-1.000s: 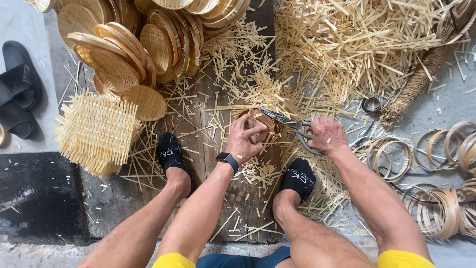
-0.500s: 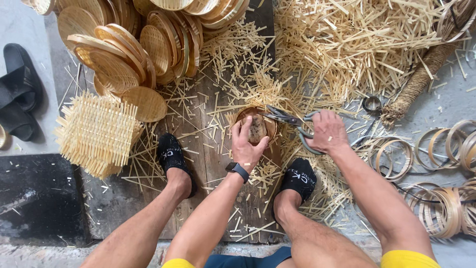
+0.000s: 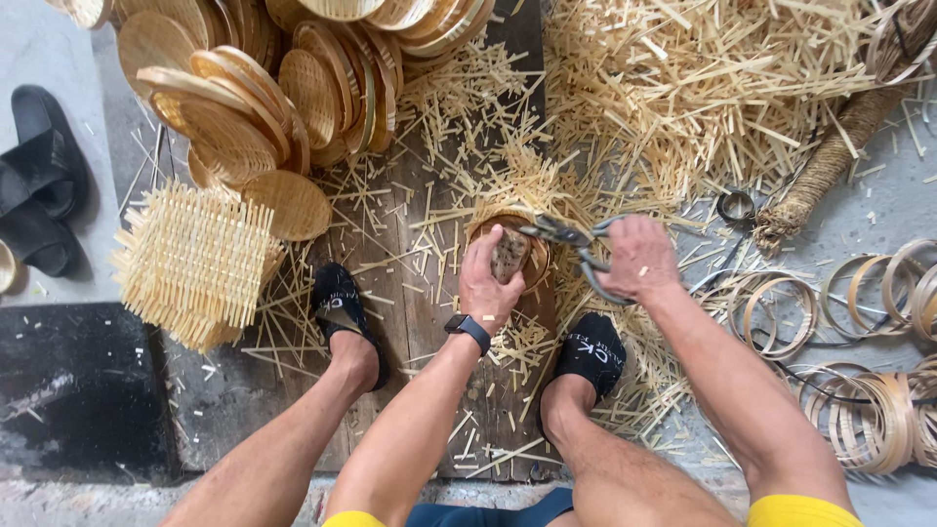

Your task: The person sits on the floor making small round woven bamboo baskets. They trim bamboo strips with scissors, fit a woven square panel into a round wooden mold, weave a bamboo rim ring around the edge, and place finished baskets onto a growing pile.

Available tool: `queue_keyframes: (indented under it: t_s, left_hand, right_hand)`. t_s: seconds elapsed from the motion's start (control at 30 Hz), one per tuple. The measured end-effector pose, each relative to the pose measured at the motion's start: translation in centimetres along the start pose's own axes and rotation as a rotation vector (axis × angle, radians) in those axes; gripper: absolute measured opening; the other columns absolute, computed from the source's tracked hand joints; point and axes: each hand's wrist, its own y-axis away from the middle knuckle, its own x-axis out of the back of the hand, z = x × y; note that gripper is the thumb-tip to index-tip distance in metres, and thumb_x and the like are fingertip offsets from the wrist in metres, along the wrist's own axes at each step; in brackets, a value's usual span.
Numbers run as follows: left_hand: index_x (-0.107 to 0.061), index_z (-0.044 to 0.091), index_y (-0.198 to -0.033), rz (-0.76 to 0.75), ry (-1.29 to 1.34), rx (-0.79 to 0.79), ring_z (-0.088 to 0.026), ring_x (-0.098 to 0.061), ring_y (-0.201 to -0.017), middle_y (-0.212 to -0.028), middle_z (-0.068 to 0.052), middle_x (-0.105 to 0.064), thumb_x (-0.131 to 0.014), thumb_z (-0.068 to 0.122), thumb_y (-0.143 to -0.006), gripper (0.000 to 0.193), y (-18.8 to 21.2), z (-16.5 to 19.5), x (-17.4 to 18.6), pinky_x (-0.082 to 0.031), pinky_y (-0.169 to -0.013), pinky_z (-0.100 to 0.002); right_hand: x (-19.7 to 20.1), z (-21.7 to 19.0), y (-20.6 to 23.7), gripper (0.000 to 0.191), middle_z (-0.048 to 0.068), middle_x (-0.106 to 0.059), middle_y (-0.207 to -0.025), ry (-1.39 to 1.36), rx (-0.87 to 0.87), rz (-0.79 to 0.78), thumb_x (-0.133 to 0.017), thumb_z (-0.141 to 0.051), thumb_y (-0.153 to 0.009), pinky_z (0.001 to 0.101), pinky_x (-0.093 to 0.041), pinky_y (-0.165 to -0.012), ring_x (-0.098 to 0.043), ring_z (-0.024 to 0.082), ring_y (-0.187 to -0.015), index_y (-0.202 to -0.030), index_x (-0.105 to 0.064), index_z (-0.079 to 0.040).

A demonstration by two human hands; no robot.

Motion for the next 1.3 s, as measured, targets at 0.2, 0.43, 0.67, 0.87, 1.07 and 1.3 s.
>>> queue_keyframes:
  t_s: [0.2,0.43,0.67,0.87,1.07,1.3]
  left_hand:
    - [-0.058,0.018,-0.14,-0.143,-0.101,-0.022,-0.036,-0.054,-0.127,-0.135,-0.014,-0.06,-0.072,-0.001,-0.066,0.078,-0.8,-0.6,1.6,-0.044,-0.112,-0.043]
    - [-0.062,0.022,-0.136,-0.343,-0.123,-0.182,-0.036,-0.05,-0.133,-0.138,-0.012,-0.059,-0.068,-0.008,-0.066,0.076,-1.8,-1.0,2.0,-0.042,-0.116,-0.046]
    - [-0.059,0.013,-0.126,0.149,0.017,0.177,-0.037,-0.048,-0.124,-0.13,-0.018,-0.047,-0.094,0.022,-0.061,0.075,0.9,0.1,-0.8,-0.043,-0.107,-0.047]
    - [-0.065,0.012,-0.124,0.099,-0.082,-0.032,-0.037,-0.052,-0.127,-0.134,-0.015,-0.056,-0.085,0.022,-0.066,0.062,0.4,0.4,-0.5,-0.045,-0.111,-0.048]
    - [-0.067,0.016,-0.124,-0.006,-0.048,-0.013,-0.041,-0.049,-0.126,-0.134,-0.021,-0.048,-0.087,0.019,-0.059,0.068,0.0,0.4,0.6,-0.044,-0.109,-0.049]
    - [-0.069,0.023,-0.125,-0.191,-0.186,-0.197,-0.045,-0.041,-0.141,-0.15,-0.021,-0.047,-0.082,0.004,-0.057,0.071,-0.5,0.1,2.0,-0.04,-0.116,-0.049]
  right_hand:
    - [0.9,0.5,1.0,0.027,0.011,-0.064,-0.089,-0.079,-0.037,-0.105,-0.061,-0.034,-0.098,0.0392,-0.057,-0.073,-0.066,0.024,-0.084,-0.097,-0.063,-0.007]
    - [0.0,-0.6,0.1,0.052,0.015,-0.063,-0.081,-0.045,0.058,0.18,-0.075,-0.047,-0.066,0.0412,-0.057,-0.072,-0.064,0.028,-0.079,-0.088,-0.063,-0.002]
    - [-0.7,0.4,0.6,0.03,0.014,-0.061,-0.087,-0.073,0.013,0.024,-0.07,-0.032,-0.082,0.0386,-0.057,-0.066,-0.062,0.025,-0.081,-0.092,-0.062,-0.004]
    - [-0.3,-0.6,0.1,0.036,0.011,-0.061,-0.086,0.023,0.003,-0.01,-0.07,-0.041,-0.08,0.0376,-0.055,-0.069,-0.062,0.024,-0.08,-0.089,-0.061,-0.007]
    - [-0.1,0.5,0.8,0.043,0.014,-0.06,-0.083,-0.115,0.06,0.19,-0.075,-0.042,-0.073,0.04,-0.055,-0.07,-0.063,0.027,-0.079,-0.09,-0.062,-0.004]
    - [0.3,0.3,-0.5,0.025,0.011,-0.062,-0.088,-0.054,-0.022,-0.196,-0.069,-0.03,-0.087,0.0376,-0.058,-0.076,-0.065,0.025,-0.082,-0.095,-0.062,-0.007]
